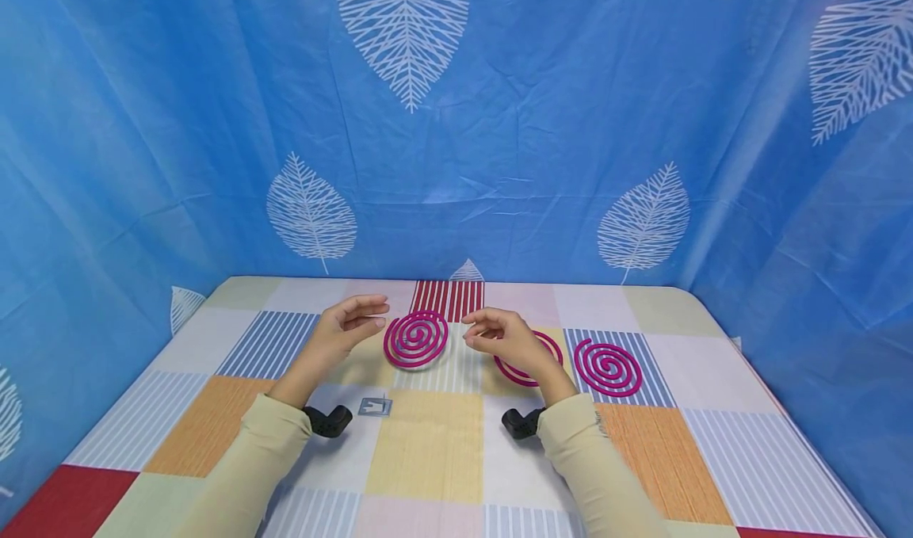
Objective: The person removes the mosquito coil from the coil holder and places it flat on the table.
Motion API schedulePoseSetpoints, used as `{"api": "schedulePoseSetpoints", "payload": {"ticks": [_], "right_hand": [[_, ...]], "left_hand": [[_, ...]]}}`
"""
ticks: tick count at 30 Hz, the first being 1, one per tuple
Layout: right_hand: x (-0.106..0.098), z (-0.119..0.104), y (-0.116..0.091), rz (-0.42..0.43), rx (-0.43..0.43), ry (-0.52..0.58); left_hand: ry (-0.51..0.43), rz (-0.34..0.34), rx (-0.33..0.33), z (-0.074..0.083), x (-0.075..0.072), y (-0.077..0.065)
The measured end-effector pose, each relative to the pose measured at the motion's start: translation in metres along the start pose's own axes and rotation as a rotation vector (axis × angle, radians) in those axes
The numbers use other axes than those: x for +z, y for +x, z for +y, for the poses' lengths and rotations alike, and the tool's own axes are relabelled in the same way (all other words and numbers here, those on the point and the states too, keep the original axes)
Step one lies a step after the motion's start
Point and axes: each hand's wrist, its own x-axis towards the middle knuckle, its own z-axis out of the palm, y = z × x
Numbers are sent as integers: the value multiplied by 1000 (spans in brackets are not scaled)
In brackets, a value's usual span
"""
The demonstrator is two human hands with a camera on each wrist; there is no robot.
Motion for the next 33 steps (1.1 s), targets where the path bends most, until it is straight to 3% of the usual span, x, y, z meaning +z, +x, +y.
{"api": "schedulePoseSetpoints", "payload": {"ticks": [12,20,33], "right_hand": [[11,7,7,70,83,63],[21,8,17,115,142,77],[31,6,23,135,201,101]], "left_hand": [[-29,13,-57,-11,-1,3],[5,12,-101,-18,-1,4],[-9,24,-178,-24,0,4]]}}
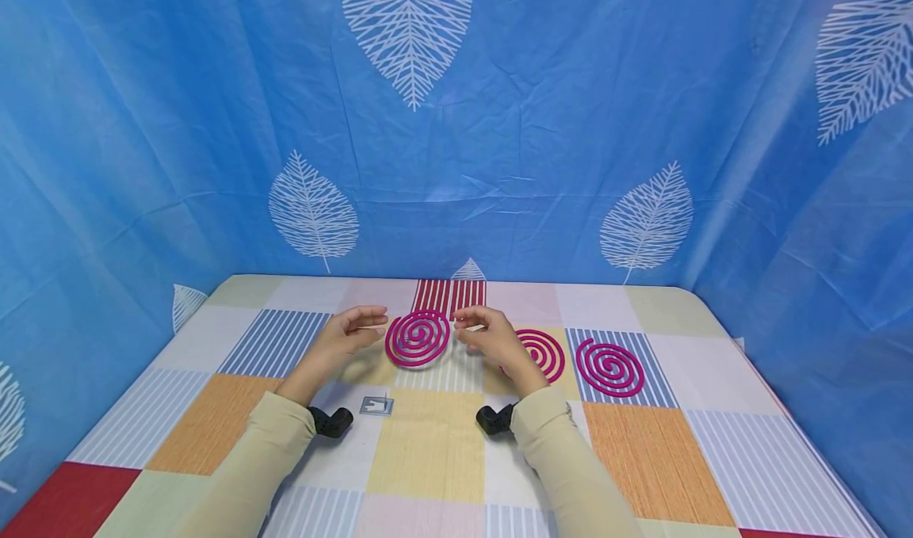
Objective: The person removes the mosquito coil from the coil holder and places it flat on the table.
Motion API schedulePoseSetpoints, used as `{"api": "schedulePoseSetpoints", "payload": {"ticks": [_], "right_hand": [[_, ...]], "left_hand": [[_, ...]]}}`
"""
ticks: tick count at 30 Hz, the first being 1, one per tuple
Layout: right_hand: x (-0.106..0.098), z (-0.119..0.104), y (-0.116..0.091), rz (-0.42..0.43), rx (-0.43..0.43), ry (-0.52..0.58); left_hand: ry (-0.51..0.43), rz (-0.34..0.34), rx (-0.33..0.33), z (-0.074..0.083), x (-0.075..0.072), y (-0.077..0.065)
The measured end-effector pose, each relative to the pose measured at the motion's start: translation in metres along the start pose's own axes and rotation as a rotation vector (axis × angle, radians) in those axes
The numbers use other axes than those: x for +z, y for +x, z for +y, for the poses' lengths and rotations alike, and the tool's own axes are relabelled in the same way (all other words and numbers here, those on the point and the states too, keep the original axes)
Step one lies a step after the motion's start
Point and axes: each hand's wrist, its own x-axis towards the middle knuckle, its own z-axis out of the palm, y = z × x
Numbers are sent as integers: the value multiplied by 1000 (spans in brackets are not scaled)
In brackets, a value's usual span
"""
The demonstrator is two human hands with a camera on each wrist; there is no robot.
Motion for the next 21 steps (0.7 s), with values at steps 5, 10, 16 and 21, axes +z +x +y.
{"api": "schedulePoseSetpoints", "payload": {"ticks": [5,10,16,21], "right_hand": [[3,0,2,18,44,28],[6,3,6,21,81,28],[6,6,9,16,99,8],[8,5,13,4,105,-14]], "left_hand": [[11,5,-21,-3,2,2],[18,5,-39,-4,3,2],[23,15,-51,-4,5,2],[32,31,-70,-5,6,2]]}}
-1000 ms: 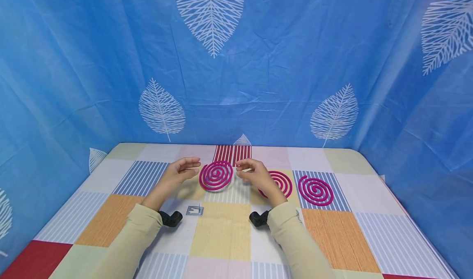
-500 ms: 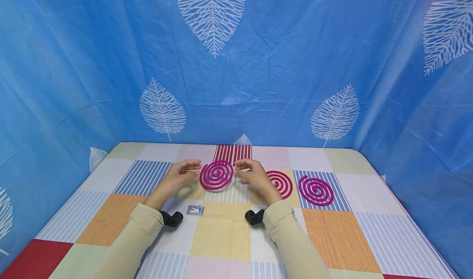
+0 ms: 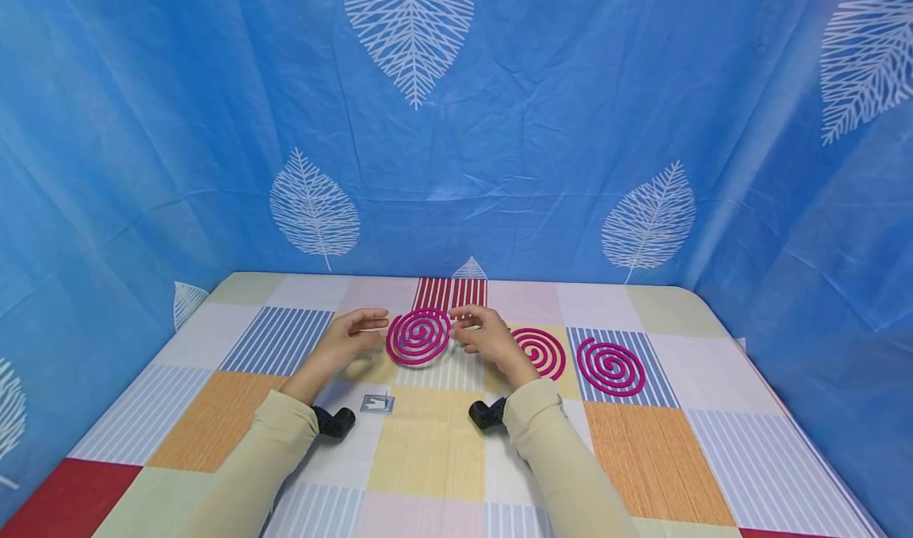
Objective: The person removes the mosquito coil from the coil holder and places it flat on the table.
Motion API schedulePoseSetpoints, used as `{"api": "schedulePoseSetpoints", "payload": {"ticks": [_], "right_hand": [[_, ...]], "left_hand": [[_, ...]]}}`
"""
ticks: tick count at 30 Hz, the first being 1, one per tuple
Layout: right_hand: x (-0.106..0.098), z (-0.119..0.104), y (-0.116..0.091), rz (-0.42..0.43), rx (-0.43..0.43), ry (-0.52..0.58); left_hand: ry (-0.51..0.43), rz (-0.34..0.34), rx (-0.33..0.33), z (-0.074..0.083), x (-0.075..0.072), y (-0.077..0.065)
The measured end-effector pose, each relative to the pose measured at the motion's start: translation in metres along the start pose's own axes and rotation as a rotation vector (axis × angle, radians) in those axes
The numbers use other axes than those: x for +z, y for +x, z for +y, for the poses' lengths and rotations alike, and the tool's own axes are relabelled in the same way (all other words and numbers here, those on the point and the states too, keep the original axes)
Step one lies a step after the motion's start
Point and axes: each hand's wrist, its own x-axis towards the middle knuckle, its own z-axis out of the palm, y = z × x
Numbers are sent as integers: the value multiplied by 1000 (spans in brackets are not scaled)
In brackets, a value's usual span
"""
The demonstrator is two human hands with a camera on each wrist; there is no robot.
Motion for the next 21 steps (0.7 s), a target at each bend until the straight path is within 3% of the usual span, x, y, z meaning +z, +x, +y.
{"api": "schedulePoseSetpoints", "payload": {"ticks": [12,21], "right_hand": [[1,-2,2,-40,-24,-7],[3,-2,4,-29,35,-25]], "left_hand": [[3,-15,3,-2,-2,2],[25,-24,-21,-5,-4,2]]}}
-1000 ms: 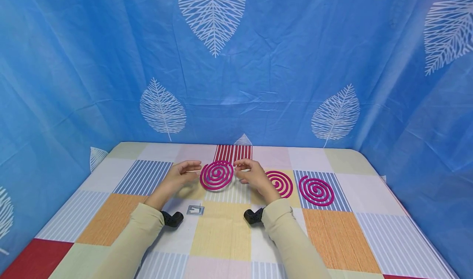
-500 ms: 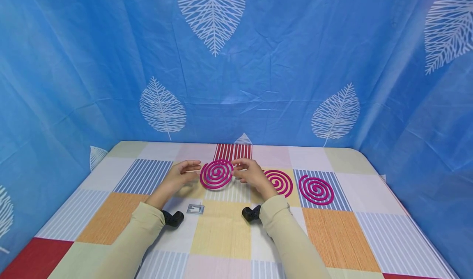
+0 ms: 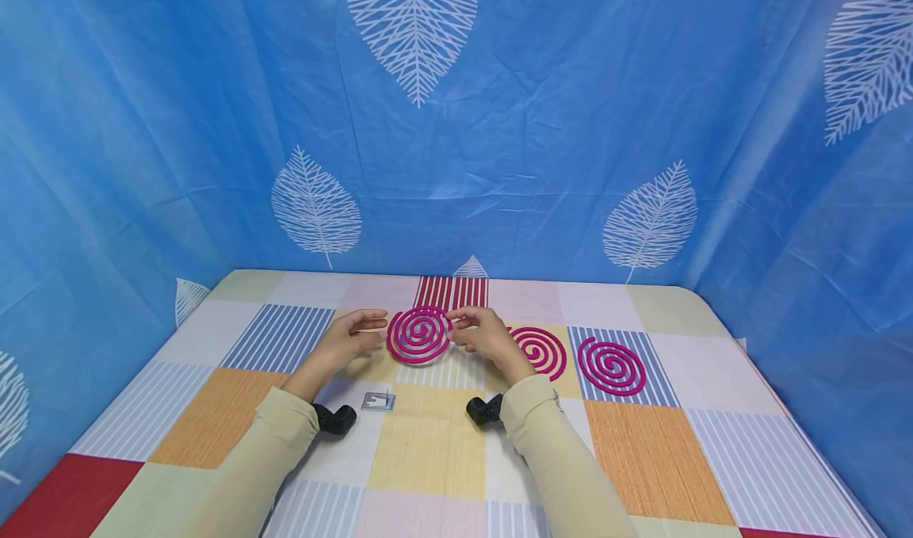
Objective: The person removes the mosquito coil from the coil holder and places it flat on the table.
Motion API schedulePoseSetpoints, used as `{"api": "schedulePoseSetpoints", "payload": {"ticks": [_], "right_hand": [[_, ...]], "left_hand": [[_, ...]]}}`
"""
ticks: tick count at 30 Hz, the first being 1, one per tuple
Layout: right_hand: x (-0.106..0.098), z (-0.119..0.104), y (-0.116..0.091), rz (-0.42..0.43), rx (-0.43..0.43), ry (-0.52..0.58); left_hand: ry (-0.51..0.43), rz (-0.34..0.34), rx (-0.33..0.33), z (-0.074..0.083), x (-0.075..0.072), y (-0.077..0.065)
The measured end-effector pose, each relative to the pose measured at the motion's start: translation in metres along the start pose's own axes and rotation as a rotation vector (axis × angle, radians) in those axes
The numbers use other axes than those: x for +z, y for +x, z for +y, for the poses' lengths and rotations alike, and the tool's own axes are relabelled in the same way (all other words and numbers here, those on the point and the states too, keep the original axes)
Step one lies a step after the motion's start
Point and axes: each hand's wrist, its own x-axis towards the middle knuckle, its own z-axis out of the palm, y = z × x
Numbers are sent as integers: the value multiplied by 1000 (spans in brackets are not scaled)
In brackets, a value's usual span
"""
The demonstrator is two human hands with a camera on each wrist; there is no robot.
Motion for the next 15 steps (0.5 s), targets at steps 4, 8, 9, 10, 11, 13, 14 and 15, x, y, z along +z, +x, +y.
{"api": "schedulePoseSetpoints", "payload": {"ticks": [4,8,9,10,11,13,14,15], "right_hand": [[0,1,1,3,11,-5],[0,1,1,5,22,-4],[0,1,1,5,24,-5],[0,1,2,6,27,-7],[0,1,2,5,29,-9],[0,2,2,2,29,-14],[0,3,3,1,32,-13],[1,4,4,0,33,-13]], "left_hand": [[0,-5,-9,-1,0,0],[6,-10,-13,-1,-1,0],[7,-11,-15,-1,0,0],[14,-11,-17,-1,0,0],[18,-11,-21,-1,-1,0],[26,-13,-33,-1,-1,0],[25,-16,-39,0,-1,0],[27,-19,-48,0,0,1]]}}
